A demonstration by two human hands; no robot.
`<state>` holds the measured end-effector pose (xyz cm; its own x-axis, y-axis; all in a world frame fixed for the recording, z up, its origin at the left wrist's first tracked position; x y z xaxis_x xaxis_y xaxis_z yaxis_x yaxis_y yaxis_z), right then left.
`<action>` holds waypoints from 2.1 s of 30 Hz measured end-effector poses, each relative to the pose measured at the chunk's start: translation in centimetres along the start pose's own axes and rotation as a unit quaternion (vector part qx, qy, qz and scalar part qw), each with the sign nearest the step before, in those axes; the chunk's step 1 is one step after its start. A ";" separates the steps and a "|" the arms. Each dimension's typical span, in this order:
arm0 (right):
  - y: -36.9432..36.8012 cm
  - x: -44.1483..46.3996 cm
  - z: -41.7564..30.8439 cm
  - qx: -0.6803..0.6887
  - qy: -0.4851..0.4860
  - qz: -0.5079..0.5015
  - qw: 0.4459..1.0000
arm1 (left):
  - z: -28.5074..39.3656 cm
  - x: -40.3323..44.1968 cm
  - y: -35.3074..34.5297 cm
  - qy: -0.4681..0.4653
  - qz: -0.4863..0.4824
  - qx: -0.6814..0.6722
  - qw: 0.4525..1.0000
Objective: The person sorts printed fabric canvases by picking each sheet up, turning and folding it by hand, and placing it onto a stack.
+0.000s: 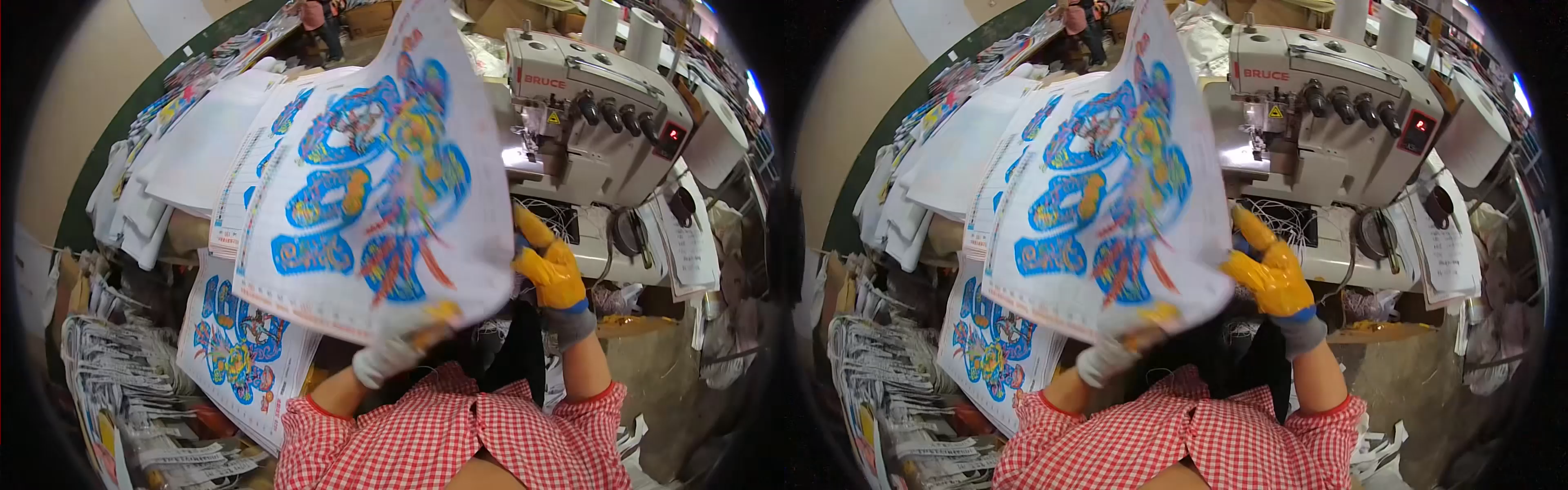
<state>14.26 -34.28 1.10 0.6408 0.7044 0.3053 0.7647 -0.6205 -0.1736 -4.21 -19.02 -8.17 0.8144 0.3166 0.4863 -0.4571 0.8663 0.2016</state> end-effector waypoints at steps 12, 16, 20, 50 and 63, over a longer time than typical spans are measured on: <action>2.4 5.0 1.1 -0.295 0.086 0.072 0.949 | 2.9 8.4 6.1 0.044 0.034 0.384 0.922; 3.8 3.2 3.6 -0.383 0.105 0.113 0.911 | -5.1 12.4 9.5 -0.151 0.152 0.610 0.763; 2.5 2.2 3.1 -0.318 0.100 0.116 0.936 | -5.1 17.1 8.2 0.008 -0.013 0.592 0.806; 1.7 -8.4 10.4 -0.535 0.175 -0.020 0.826 | 3.9 23.1 -2.9 -0.359 0.062 0.403 0.840; -0.3 -6.6 13.6 -0.245 -0.047 0.047 0.967 | -2.7 -5.5 8.2 0.017 0.089 0.606 0.790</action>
<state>10.75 -34.04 -13.60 0.7266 0.6508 0.2201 0.5937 -0.7560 0.2757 -11.47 -12.60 -11.48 0.6984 0.4203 0.5793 -0.5547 -0.1936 0.8092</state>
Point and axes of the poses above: each hand's wrist, its own x-axis towards the middle knuckle, its own y-axis out of the back of the hand, z = x × y, the point moved 1 cm from there along x, towards the middle knuckle, and after that the axes turned 4 degrees about z, right-handed, at the moved point
